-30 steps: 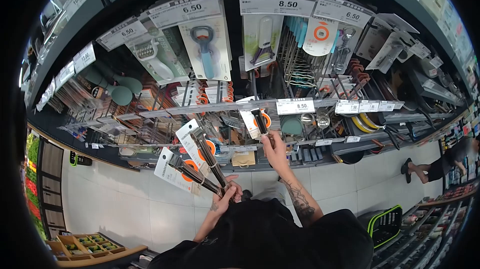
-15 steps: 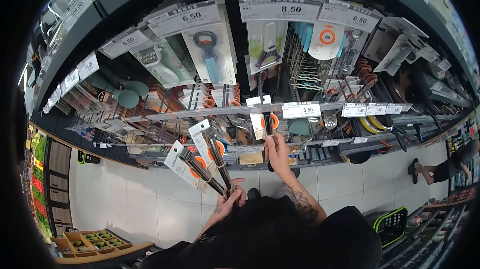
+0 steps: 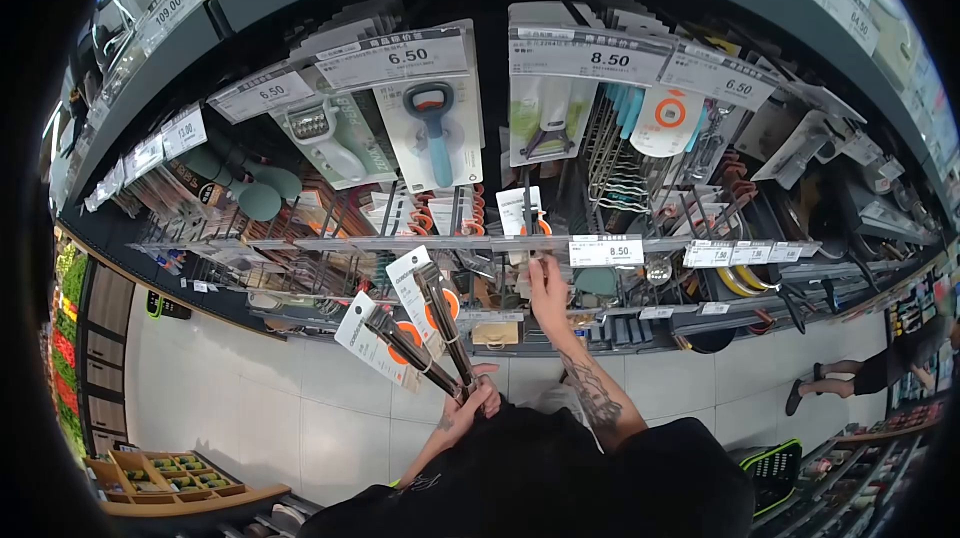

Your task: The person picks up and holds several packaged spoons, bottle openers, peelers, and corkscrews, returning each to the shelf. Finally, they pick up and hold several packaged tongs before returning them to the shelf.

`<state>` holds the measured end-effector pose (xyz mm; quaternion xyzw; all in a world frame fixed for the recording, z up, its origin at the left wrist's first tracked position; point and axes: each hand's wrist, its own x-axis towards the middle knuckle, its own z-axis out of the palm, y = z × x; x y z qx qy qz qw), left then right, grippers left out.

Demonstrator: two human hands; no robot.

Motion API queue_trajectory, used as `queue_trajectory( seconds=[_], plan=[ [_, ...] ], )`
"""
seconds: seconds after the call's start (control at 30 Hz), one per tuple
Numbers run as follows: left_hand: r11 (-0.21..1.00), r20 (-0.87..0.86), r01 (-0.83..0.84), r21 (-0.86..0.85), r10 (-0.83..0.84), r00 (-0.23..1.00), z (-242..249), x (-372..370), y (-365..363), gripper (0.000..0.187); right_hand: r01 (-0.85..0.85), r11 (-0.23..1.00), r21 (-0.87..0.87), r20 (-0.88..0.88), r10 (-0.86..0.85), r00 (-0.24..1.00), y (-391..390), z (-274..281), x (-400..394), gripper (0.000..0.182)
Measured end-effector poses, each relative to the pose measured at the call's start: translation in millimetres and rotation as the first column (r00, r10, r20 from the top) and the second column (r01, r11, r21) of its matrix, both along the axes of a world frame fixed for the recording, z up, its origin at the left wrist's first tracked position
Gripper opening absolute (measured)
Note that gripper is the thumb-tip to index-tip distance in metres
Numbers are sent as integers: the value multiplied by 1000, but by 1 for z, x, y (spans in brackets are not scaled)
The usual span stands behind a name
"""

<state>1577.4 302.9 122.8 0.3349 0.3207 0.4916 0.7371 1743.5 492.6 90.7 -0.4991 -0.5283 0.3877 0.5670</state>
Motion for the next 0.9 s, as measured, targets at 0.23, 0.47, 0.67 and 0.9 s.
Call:
queue_trajectory(
  seconds=[0.23, 0.47, 0.67, 0.9],
  plan=[
    [987, -122, -156, 42, 160, 980, -5, -4, -11, 28, 82, 995, 50, 274, -92, 957, 80, -41, -4, 27],
    [980, -55, -183, 79, 188, 981, 0, -13, -17, 35, 113, 993, 25, 212, -116, 970, 107, -36, -11, 46],
    [986, 19, -86, 142, 84, 996, -10, -17, -9, 41, 101, 995, -16, 144, -97, 985, 124, -51, -6, 38],
    [987, 227, -19, 160, -18, 974, -6, -4, -3, 45, -116, 991, 65, 86, 110, 990, 18, -28, 4, 18]
  ],
)
